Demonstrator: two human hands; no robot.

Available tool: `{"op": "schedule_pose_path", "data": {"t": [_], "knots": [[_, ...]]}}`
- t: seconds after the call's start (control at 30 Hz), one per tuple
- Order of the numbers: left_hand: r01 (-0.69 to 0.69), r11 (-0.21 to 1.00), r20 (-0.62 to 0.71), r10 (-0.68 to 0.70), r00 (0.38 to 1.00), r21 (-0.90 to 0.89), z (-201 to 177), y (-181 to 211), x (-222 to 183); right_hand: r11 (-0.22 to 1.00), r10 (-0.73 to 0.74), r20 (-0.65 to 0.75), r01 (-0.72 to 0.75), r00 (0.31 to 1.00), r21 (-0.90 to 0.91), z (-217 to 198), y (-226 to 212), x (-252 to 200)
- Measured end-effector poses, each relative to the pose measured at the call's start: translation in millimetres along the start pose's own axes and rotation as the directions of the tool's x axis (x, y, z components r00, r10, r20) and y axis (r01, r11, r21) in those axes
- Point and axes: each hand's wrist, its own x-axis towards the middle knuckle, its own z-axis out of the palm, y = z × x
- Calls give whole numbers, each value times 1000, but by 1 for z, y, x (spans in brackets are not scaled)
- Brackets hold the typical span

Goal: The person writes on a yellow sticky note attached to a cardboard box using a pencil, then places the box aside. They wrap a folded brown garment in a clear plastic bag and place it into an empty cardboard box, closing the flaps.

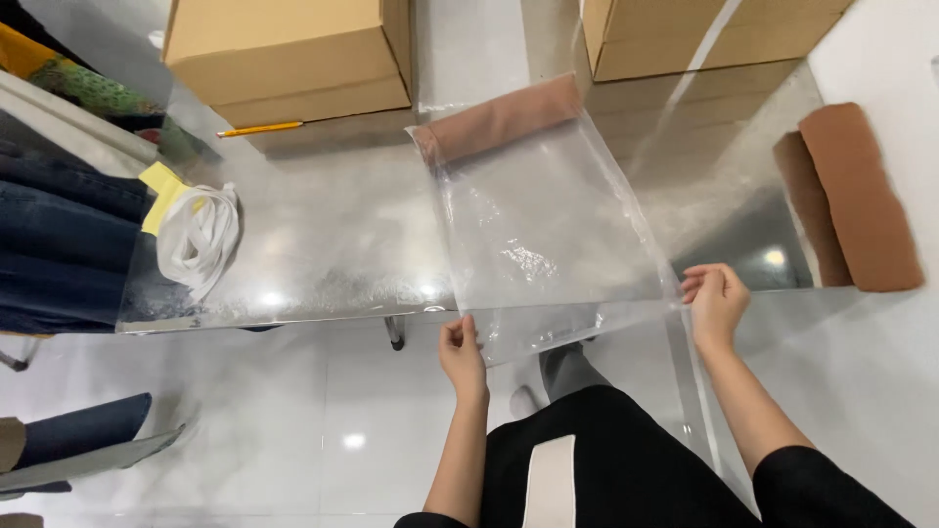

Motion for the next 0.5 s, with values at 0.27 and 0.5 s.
{"op": "schedule_pose_path", "data": {"t": [0.27,0.5], "knots": [[-238,925,-96,277,956,296,-30,41,52,997,55,187,-63,981,35,94,-60,35],[-566,758,161,545,823,324,16,150,57,997,-75,273,81,959,-10,152,-102,29]]}}
